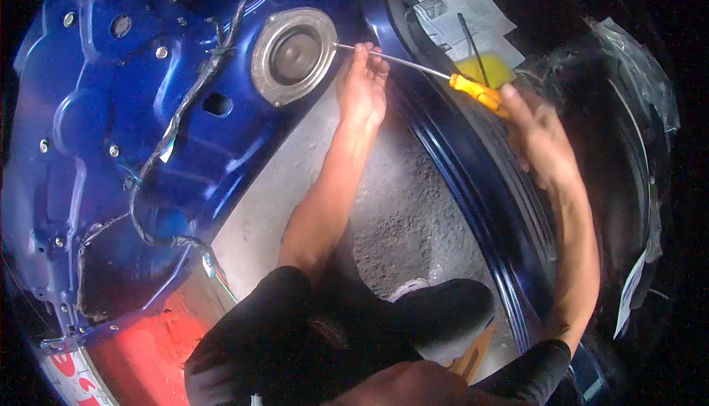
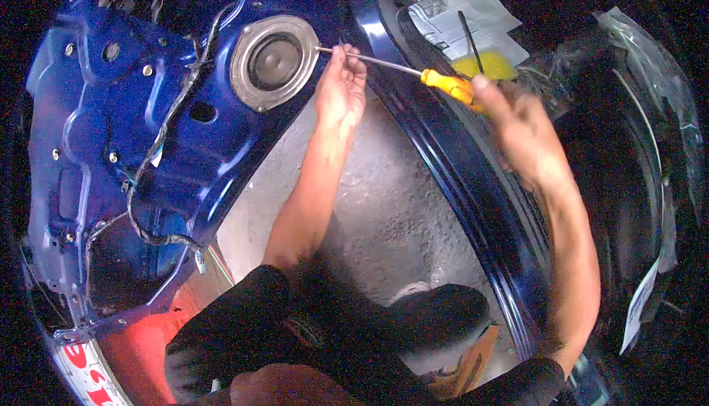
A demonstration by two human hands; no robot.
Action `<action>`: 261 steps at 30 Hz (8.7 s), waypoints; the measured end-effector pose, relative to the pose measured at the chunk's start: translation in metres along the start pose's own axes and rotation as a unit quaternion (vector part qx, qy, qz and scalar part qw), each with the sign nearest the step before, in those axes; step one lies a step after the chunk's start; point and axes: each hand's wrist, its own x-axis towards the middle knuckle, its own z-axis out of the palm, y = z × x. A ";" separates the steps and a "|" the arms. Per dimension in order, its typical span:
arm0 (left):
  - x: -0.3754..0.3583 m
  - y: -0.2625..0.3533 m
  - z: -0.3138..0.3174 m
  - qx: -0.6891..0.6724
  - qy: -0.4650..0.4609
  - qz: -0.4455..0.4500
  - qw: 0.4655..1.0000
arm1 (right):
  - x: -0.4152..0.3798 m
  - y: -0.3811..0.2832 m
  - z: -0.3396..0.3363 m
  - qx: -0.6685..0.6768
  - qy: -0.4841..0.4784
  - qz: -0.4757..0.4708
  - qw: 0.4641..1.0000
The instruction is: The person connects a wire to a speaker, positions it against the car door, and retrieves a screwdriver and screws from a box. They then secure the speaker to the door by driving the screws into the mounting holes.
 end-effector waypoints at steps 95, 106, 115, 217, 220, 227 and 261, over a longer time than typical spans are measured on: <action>-0.035 0.026 -0.021 0.082 -0.026 -0.002 0.996 | -0.066 0.028 0.062 -0.247 0.093 -0.295 0.918; -0.098 0.083 -0.059 0.109 0.098 0.121 0.982 | -0.111 0.061 0.131 -0.250 0.108 -0.347 0.898; -0.102 0.094 -0.061 0.120 0.048 0.100 0.987 | -0.115 0.062 0.137 -0.269 0.121 -0.354 0.888; -0.011 0.137 -0.159 -0.012 -0.226 -0.112 0.968 | -0.112 0.014 0.130 -0.003 0.056 -0.286 0.956; -0.015 0.137 -0.155 -0.049 -0.164 -0.120 0.978 | -0.110 0.023 0.130 -0.162 0.132 -0.443 0.872; -0.010 0.139 -0.166 -0.092 -0.237 -0.170 0.952 | -0.109 0.017 0.140 -0.156 0.052 -0.274 0.948; -0.052 0.099 0.037 0.037 -0.066 0.102 0.992 | -0.088 -0.005 0.094 -0.279 0.256 -0.363 0.851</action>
